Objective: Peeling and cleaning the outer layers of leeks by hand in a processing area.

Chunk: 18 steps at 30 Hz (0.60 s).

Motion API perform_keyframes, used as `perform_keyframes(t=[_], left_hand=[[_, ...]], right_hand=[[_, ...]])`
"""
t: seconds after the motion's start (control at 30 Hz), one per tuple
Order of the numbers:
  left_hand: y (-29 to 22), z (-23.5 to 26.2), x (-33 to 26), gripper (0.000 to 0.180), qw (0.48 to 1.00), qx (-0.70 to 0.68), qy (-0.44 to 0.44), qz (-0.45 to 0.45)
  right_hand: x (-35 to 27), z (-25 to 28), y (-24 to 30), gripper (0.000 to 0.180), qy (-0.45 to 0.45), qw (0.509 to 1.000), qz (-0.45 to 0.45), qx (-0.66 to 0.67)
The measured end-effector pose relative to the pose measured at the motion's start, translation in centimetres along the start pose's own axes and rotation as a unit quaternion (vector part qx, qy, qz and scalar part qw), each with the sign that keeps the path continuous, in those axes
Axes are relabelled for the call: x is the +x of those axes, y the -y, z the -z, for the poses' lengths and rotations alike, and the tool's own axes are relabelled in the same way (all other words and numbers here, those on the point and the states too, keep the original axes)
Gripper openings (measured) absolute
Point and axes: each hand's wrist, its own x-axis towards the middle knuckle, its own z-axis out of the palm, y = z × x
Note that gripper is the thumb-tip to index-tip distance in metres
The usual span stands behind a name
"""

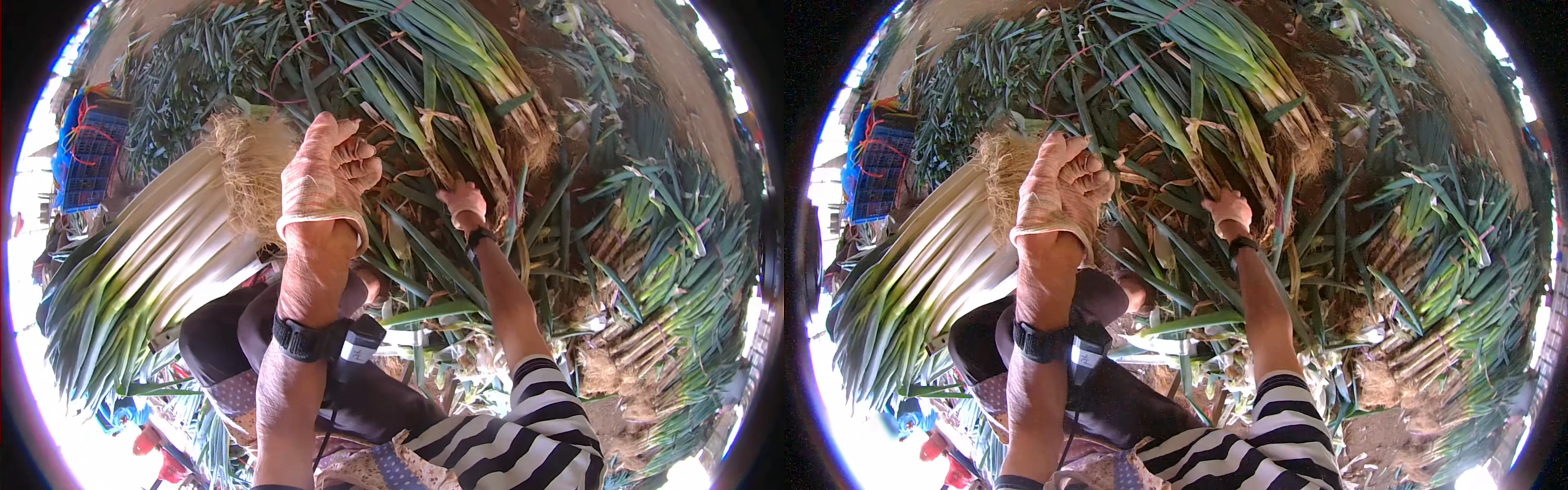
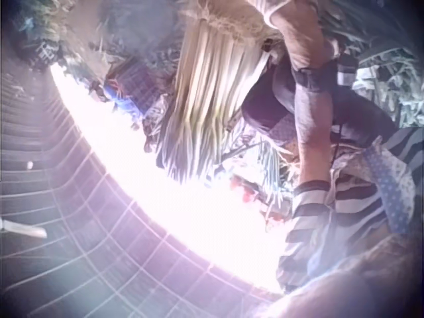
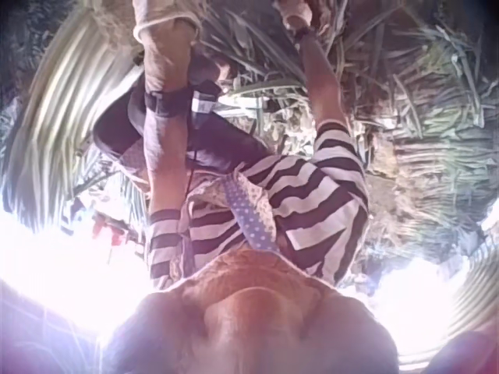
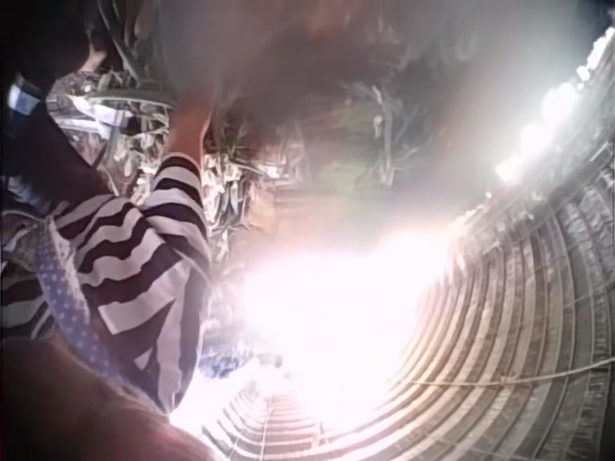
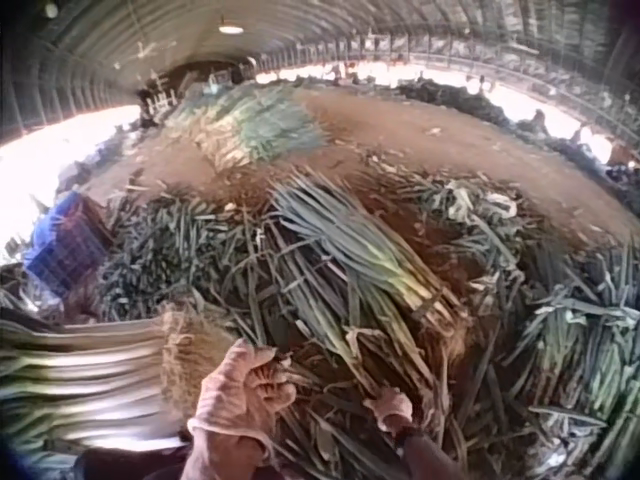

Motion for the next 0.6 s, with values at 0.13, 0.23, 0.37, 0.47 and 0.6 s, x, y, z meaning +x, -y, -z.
perform_keyframes(t=[0.13, 0.23, 0.37, 0.47, 0.6], left_hand=[[1.4, -1.2, 1.1, 0.027, 0.997, -0.021, 0.034, 0.064], [0.9, -0.7, 0.8, 0.019, 0.998, -0.022, -0.021, 0.049], [2.6, -1.7, 1.9, 0.026, 0.991, 0.003, -0.118, 0.056], [7.2, -3.2, 1.3, 0.037, 0.981, -0.001, -0.162, 0.109], [14.6, -2.9, -0.7, 0.046, 0.946, 0.234, -0.158, 0.16]], right_hand=[[1.2, -2.2, -3.0, 0.055, -0.096, 0.993, -0.005, -0.065], [-2.0, 2.7, 1.5, 0.05, 0.091, 0.995, -0.01, 0.031], [-7.4, 6.6, -0.2, 0.054, 0.096, 0.987, 0.001, 0.133], [-12.2, 7.4, -7.9, 0.059, 0.068, 0.986, 0.083, 0.129], [-24.8, 16.9, -9.1, 0.051, 0.073, 0.982, -0.081, 0.157]])
